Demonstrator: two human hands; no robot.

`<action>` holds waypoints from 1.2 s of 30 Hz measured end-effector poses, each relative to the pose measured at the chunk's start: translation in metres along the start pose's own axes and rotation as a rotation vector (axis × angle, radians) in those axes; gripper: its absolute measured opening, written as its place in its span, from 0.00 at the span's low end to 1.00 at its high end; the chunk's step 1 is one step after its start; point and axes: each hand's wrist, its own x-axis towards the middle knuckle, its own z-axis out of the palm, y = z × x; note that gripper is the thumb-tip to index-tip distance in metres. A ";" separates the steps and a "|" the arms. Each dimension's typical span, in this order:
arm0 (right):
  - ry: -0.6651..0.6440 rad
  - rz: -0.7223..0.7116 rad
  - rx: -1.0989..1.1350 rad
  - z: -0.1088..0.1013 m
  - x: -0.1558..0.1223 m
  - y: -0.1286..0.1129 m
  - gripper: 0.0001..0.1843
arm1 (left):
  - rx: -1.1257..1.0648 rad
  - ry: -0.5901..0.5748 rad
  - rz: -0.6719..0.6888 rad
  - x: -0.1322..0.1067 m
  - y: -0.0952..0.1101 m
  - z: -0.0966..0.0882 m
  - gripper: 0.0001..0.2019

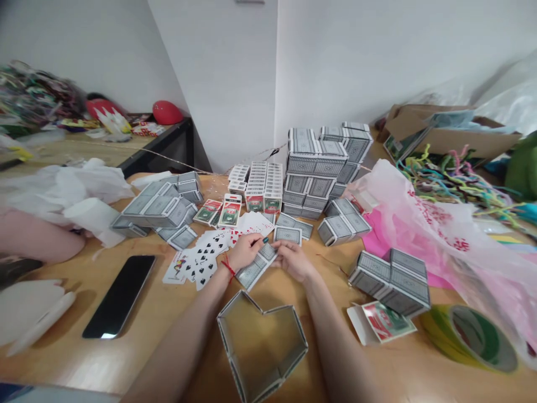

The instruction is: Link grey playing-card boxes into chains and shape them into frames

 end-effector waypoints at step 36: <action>0.341 -0.471 -0.726 -0.005 0.015 0.013 0.10 | -0.610 -0.244 -0.428 -0.001 0.006 -0.010 0.08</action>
